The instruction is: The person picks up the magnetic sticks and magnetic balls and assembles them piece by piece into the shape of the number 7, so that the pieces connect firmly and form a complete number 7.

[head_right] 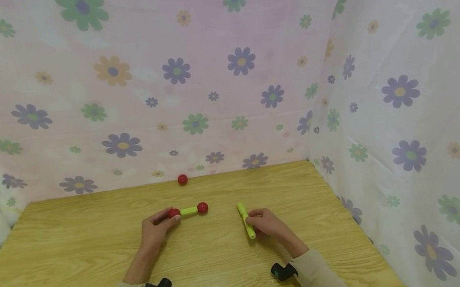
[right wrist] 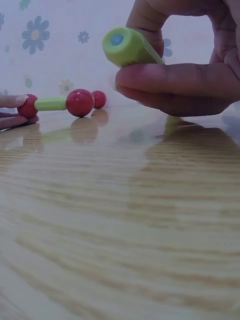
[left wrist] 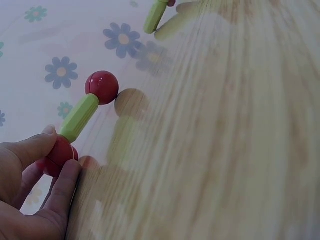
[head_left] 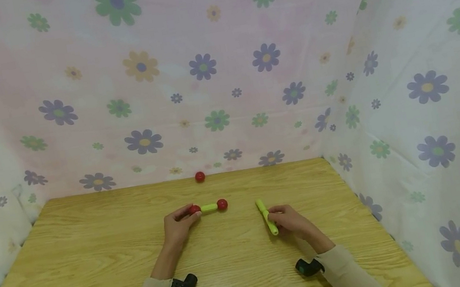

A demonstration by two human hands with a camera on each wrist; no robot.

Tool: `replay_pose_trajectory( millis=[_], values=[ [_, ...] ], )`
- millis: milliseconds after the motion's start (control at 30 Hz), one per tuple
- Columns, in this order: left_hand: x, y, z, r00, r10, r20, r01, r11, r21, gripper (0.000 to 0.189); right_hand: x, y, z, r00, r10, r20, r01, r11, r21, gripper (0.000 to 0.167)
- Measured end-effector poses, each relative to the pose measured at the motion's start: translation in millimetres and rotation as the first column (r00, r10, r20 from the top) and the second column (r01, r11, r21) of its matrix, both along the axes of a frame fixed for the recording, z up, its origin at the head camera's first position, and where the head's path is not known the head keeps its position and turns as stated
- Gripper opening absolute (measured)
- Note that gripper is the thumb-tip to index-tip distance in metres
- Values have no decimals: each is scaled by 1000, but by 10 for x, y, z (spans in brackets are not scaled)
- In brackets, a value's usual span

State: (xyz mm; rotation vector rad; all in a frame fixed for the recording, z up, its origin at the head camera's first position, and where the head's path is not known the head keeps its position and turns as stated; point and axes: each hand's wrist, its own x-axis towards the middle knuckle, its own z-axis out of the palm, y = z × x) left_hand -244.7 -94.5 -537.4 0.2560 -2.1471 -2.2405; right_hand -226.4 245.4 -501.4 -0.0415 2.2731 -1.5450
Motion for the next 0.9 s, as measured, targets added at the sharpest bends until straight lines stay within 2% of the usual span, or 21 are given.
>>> replay_pose_trajectory(
  millis=[267,500,700,833,867,900],
  values=[
    [14,14,38,1000,-3,-2,3,1000,17,50,10,24,-27,999,-26,-26,26,999,-20,51],
    [16,15,31,1000,-2,-5,2,1000,15,49,48,8,-38,999,-33,-14,33,999,-31,51],
    [5,6,-12,1000,4,-12,-4,1000,5,49,85,-35,-40,997,58,-44,-62,993,-99,56],
    [1,5,-24,1000,0,-15,0,1000,4,49,114,-100,-21,992,126,-28,-128,980,-153,58],
    [1,7,-22,1000,-2,-13,2,1000,0,49,118,-121,-18,990,136,-19,-138,977,-162,58],
    [29,16,39,1000,-6,-10,6,1000,-1,48,125,-147,-13,989,150,-13,-150,974,-167,58]
  ],
)
